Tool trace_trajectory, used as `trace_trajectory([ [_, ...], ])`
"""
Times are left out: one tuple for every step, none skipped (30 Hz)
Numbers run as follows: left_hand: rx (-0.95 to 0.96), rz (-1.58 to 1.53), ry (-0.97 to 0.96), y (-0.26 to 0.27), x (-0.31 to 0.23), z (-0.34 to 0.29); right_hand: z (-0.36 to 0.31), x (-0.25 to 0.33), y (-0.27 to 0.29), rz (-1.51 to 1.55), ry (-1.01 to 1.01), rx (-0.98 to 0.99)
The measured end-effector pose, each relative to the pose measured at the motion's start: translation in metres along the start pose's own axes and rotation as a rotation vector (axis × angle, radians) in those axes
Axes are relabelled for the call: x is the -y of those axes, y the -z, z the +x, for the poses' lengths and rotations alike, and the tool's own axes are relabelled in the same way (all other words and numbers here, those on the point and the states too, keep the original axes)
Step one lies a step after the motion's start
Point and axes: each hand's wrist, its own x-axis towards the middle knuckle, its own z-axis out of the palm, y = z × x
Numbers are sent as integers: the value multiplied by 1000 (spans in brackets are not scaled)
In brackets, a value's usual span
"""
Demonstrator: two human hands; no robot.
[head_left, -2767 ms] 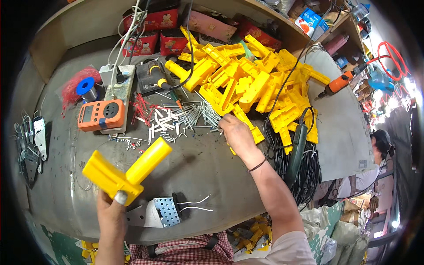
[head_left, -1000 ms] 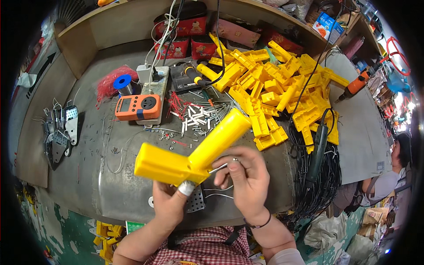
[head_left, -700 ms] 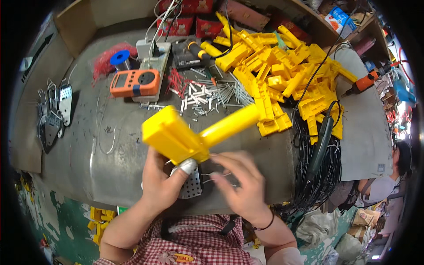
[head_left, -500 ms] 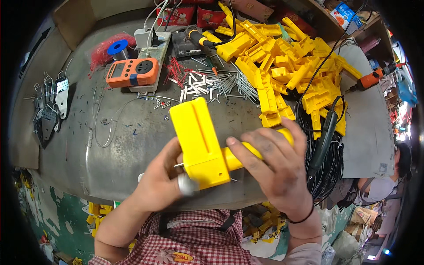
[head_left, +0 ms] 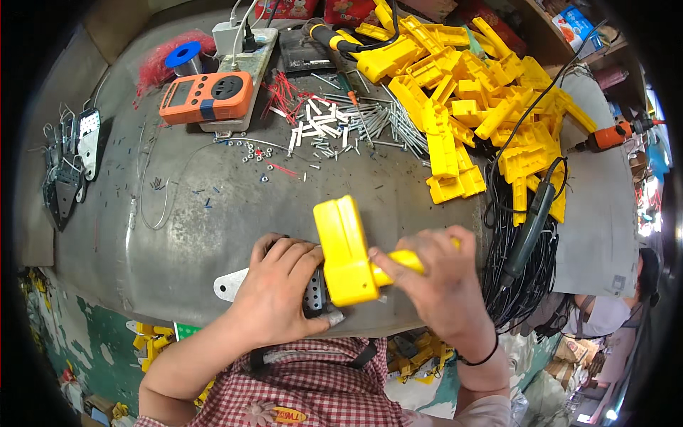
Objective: The person assembles an electronic device by soldering wires to a motor with a soldering iron, then fitting the motor and other components into a yellow plastic housing and securing them with screws using an electric screwdriver.
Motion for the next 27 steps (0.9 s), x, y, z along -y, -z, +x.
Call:
trace_trajectory([
  [12,5,4,-1,0,0,-5,5,-2,-2,2,3],
  [23,13,11,-2,0,0,-10,10,-5,-22,-40,-18],
  [19,12,14,-4,0,0,-12,12,-8,-42,-82,-38],
  [8,47,6,-5,0,1,-10,11,-11,-44,-78,-37],
  [6,75,-9,-7,-1,0,-10,11,-13,-31,-80,-62],
  [11,68,-14,-8,-2,-1,-11,12,-14,-19,-82,-87],
  [7,84,8,-8,-3,-2,-11,9,-13,-21,-90,-81],
  [5,100,34,-8,-5,-4,-9,5,-11,-36,-41,-62],
  [11,93,33,-8,-6,-4,-7,1,-9,-50,9,-42],
  [14,99,33,-7,-7,-3,-4,-2,-3,-48,3,-35],
  [13,107,35,-7,-6,-1,2,-4,7,-61,43,7],
  [14,105,38,-8,-6,-1,8,-6,16,-71,86,49],
  [18,116,42,-8,-5,-2,13,-6,21,-89,106,86],
  [20,126,43,-8,-5,-2,15,-3,22,-91,107,90],
  [18,121,44,-8,-6,-3,17,2,21,-95,94,82],
  [40,126,58,-8,-6,-4,18,6,20,-99,82,75],
  [54,135,74,-7,-7,-5,12,8,17,-106,92,74],
  [43,137,84,-7,-6,-5,2,9,9,-67,53,60],
  [38,122,72,-8,-6,-4,-3,10,4,-27,14,46],
  [43,103,57,-8,-6,-6,-4,13,3,-22,21,49],
  [59,95,58,-7,-6,-6,-4,17,3,-42,-8,46],
  [60,96,68,-7,-5,-7,-3,20,2,-60,-37,42],
  [51,106,58,-7,-4,-7,-1,20,1,-59,-39,43],
  [42,116,47,-6,-4,-6,2,19,-1,113,-20,81],
  [45,116,46,-5,-3,-6,6,16,-3,285,0,117],
  [34,95,64,-3,-1,-6,14,8,-6,285,3,115],
  [24,67,73,-3,-2,-5,21,-2,-5,290,66,162],
])
